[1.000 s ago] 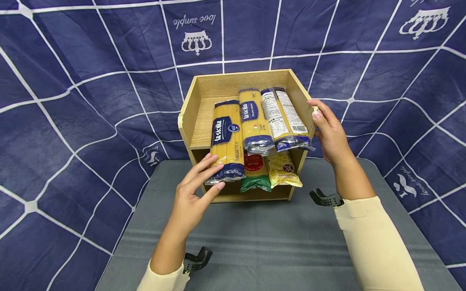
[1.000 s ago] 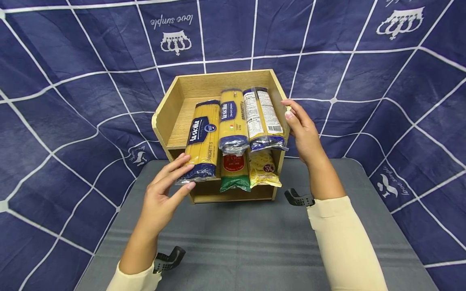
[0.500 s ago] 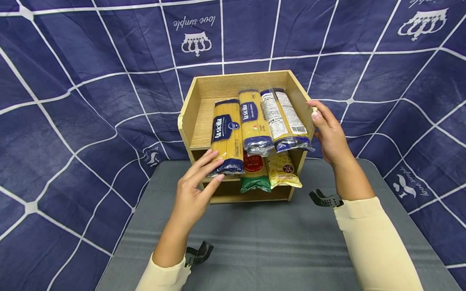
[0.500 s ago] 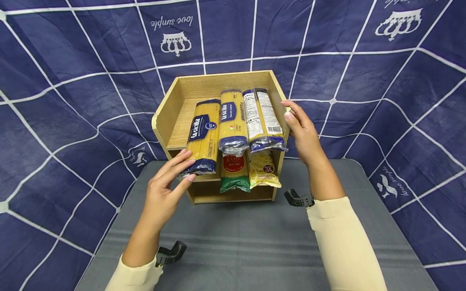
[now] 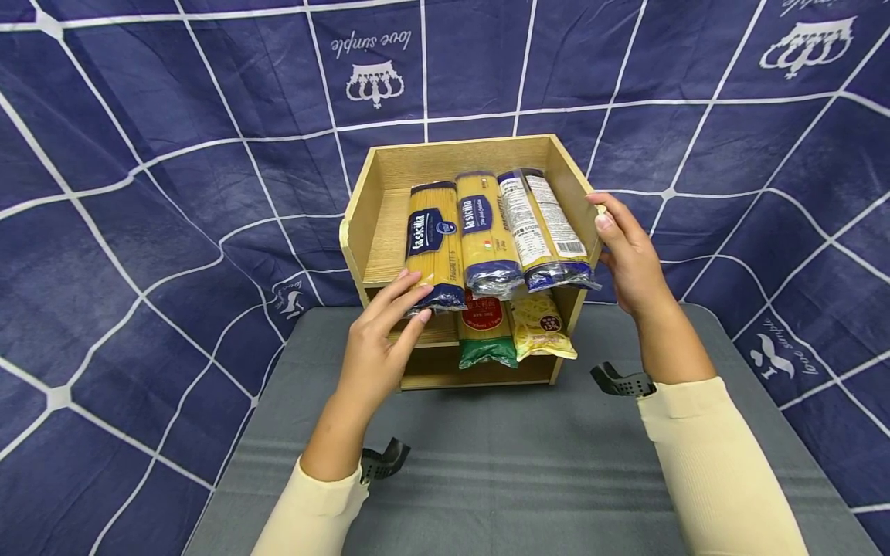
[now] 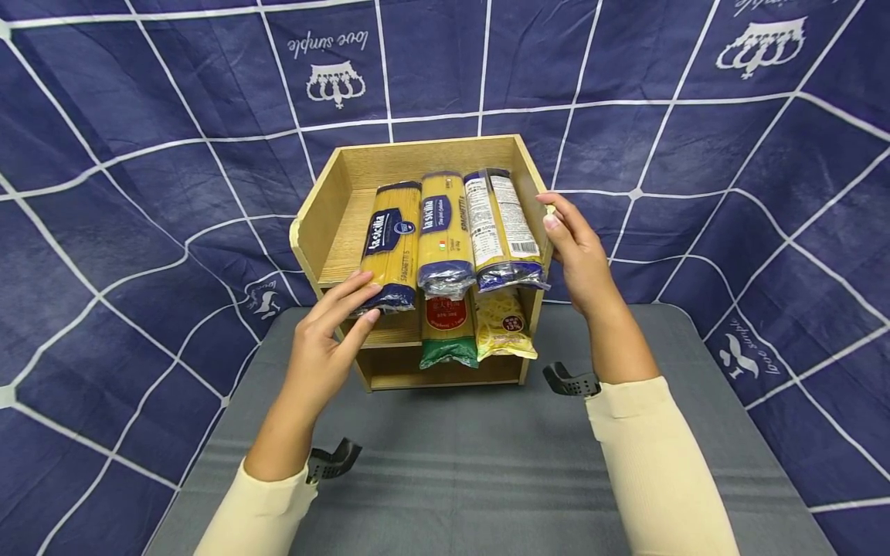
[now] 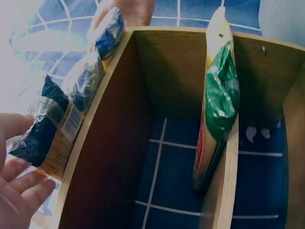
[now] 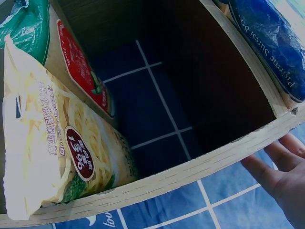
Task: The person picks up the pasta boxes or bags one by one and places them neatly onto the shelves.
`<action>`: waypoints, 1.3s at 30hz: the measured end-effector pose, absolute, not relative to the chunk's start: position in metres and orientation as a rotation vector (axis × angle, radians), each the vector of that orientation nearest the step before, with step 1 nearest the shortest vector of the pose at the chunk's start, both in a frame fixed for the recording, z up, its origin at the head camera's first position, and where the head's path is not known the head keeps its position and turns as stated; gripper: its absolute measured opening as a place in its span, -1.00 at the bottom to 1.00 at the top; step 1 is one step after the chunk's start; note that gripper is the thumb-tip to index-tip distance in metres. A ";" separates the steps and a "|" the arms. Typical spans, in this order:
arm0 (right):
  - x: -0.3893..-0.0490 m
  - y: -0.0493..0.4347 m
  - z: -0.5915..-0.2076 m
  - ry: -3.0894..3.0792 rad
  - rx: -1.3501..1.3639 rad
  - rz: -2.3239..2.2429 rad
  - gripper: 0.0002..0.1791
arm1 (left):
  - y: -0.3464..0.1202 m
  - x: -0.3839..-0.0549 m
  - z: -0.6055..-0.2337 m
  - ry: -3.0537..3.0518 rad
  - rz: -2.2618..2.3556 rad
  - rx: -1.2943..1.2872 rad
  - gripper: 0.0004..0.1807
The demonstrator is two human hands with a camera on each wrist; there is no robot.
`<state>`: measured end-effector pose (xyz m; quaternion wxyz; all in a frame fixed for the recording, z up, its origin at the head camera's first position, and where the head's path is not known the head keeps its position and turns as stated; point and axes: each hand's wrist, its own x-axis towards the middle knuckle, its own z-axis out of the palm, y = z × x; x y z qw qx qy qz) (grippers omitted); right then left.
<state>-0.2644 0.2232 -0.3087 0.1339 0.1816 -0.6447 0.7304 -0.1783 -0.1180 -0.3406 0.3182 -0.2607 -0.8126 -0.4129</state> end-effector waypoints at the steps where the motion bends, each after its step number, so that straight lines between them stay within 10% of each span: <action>1: -0.264 0.223 -0.309 -1.869 0.526 2.118 -0.61 | -0.118 -0.179 -0.340 -2.141 -1.061 -0.686 -0.62; 39: -0.257 0.221 -0.306 -1.956 0.452 1.872 -0.54 | -0.110 -0.196 -0.335 -2.240 -0.875 -0.572 -0.55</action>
